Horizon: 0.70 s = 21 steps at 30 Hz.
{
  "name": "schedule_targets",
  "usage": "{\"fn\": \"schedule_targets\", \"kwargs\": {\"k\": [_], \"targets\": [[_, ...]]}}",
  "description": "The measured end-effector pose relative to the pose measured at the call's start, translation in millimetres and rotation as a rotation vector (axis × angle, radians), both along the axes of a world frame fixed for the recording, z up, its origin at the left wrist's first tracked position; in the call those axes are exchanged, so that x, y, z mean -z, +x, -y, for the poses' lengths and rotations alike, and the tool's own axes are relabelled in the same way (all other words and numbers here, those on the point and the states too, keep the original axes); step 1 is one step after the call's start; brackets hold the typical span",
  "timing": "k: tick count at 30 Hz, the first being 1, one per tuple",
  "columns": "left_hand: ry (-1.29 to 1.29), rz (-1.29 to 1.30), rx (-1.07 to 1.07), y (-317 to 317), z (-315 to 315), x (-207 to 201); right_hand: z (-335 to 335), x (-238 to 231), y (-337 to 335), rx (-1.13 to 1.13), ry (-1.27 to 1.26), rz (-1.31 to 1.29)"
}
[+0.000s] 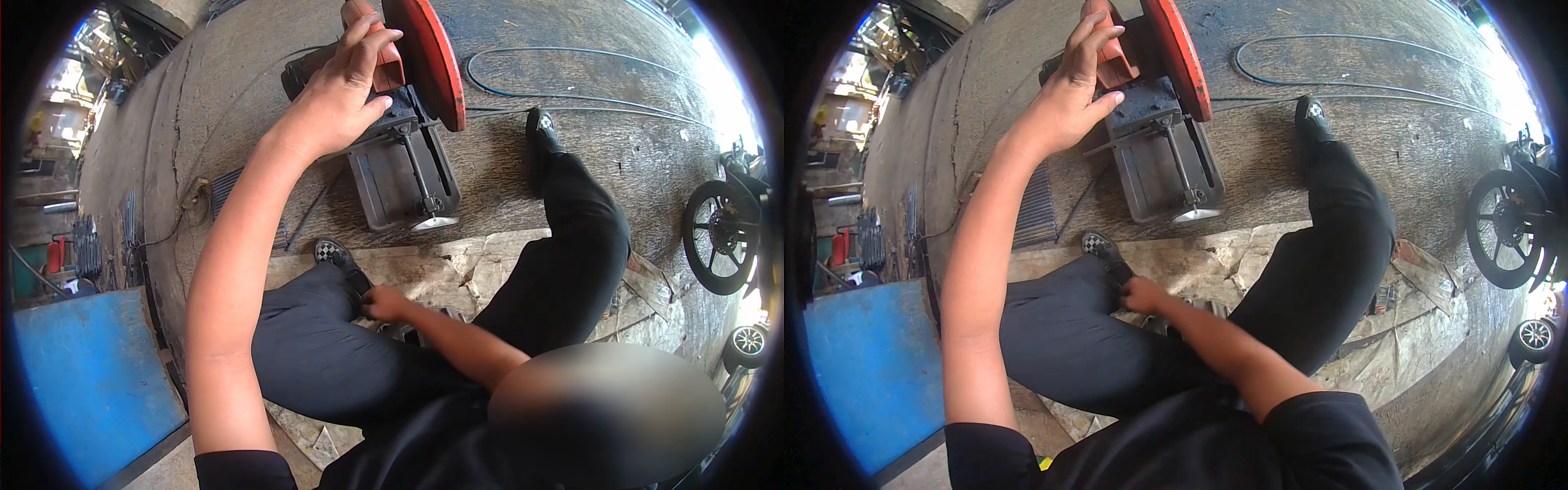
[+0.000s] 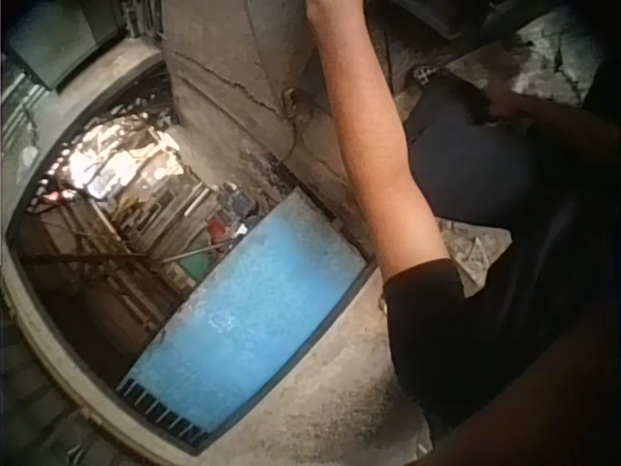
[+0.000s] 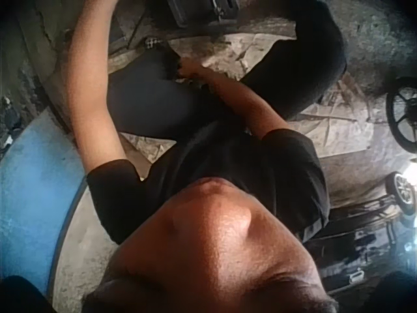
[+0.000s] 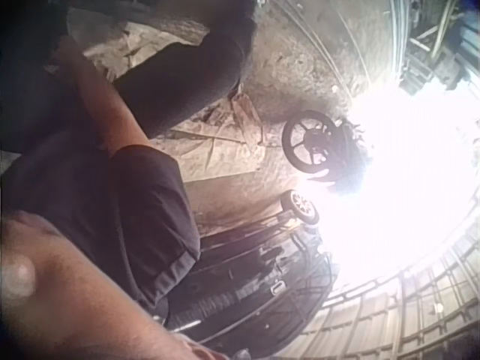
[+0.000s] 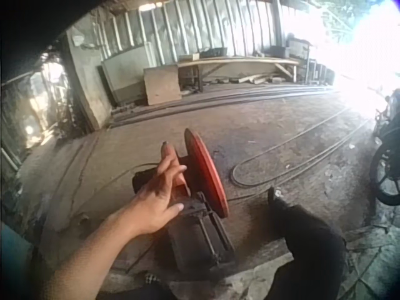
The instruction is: Using a circular chop saw to cut a thin metal rod into smaller pieces.
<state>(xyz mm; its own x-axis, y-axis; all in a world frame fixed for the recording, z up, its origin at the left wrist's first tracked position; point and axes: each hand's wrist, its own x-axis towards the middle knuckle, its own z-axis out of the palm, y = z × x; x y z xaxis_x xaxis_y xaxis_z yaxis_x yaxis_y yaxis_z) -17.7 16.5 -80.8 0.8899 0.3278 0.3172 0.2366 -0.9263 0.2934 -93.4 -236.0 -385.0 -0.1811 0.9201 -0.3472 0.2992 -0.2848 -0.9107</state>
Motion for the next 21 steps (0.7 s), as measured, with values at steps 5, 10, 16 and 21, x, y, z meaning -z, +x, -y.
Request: {"fn": "schedule_targets", "kwargs": {"k": [5, 10, 16, 21], "targets": [[0.045, -0.057, 0.0, 1, 13, -10, -5, 27, 8, 0.324, -0.163, 0.006], [0.029, -0.153, 0.04, 6, 11, -21, -41, 41, 68, 1.474, -0.074, -0.376], [-0.001, -0.191, 0.001, 5, 10, -16, -48, 34, 125, 1.522, -0.148, -0.845], [0.036, -0.174, 0.028, 5, 9, -18, -9, 11, 35, 0.133, -0.098, 0.413]]}}
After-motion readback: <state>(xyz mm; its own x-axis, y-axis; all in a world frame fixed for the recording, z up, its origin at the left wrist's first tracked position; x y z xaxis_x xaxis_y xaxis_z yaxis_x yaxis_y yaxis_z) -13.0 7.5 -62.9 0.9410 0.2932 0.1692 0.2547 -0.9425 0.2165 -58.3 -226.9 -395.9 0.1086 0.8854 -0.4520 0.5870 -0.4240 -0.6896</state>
